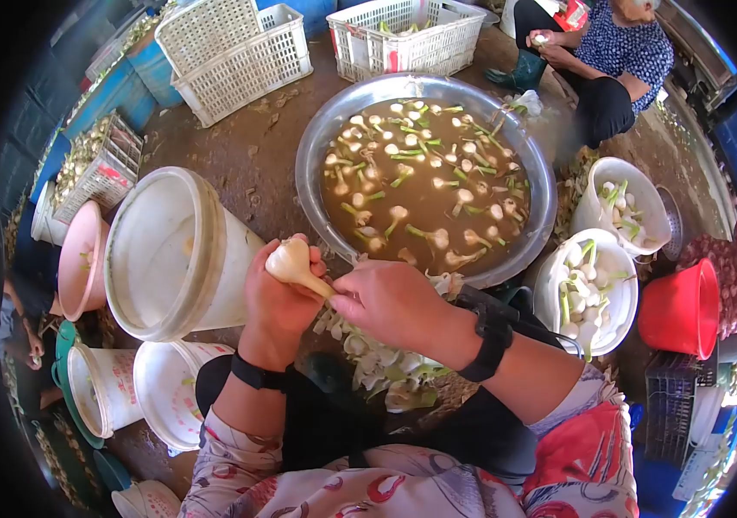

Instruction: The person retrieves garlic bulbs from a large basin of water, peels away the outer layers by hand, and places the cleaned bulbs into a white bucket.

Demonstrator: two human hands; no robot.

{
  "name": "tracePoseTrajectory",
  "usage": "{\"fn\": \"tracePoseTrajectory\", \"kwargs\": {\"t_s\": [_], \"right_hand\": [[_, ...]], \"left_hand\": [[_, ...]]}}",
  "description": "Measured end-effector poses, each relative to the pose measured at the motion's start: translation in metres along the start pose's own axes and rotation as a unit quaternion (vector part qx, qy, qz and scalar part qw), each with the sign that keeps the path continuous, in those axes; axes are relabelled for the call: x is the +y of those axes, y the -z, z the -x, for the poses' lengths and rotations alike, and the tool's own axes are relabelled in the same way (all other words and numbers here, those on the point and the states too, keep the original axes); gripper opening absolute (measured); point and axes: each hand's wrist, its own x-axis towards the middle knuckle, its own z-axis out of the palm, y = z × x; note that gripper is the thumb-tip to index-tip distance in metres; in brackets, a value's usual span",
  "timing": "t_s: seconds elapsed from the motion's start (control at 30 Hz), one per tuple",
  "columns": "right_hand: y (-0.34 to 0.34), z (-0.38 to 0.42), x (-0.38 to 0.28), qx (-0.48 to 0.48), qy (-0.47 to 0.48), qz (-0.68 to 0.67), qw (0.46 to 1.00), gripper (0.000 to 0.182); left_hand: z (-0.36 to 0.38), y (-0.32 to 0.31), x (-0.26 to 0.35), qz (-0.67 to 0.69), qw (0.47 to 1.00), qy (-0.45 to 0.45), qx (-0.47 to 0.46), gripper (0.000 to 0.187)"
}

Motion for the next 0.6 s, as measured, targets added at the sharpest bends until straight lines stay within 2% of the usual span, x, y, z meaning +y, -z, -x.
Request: {"fn": "tracePoseTrajectory", "kwargs": {"t_s": [0.1,0.2,0.27,0.33,0.4,0.47,0.5,0.6], "right_hand": [[0.003,0.004,-0.003,0.005,-0.036,0.010,0.999,0.018],[0.008,0.007,-0.006,-0.036,-0.070,0.029,0.996,0.019],[0.009,0.011,-0.006,-0.041,-0.123,0.051,0.990,0.018],[0.011,0.013,-0.005,-0.050,-0.126,0.045,0.990,0.018],[0.015,0.015,-0.004,-0.060,-0.130,0.039,0.989,0.017],[0.018,0.017,-0.005,-0.059,-0.149,-0.040,0.986,0.019],[0.018,0.017,-0.006,-0.061,-0.149,-0.038,0.986,0.019],[0.020,0.017,-0.005,-0.092,-0.119,-0.034,0.988,0.020]], "left_hand": [[-0.001,-0.004,-0.007,-0.024,0.999,0.017,0.030,0.029],[-0.005,-0.002,-0.013,-0.046,0.998,0.039,0.032,0.028],[-0.005,-0.007,-0.018,-0.041,0.997,0.044,0.050,0.029],[-0.003,-0.008,-0.021,-0.036,0.996,0.051,0.069,0.030],[-0.003,-0.007,-0.023,-0.031,0.995,0.078,0.046,0.032],[-0.005,-0.006,-0.023,-0.025,0.996,0.072,0.043,0.032],[-0.006,-0.005,-0.023,-0.021,0.997,0.065,0.041,0.033],[-0.005,-0.006,-0.024,-0.018,0.996,0.091,0.011,0.036]]}}
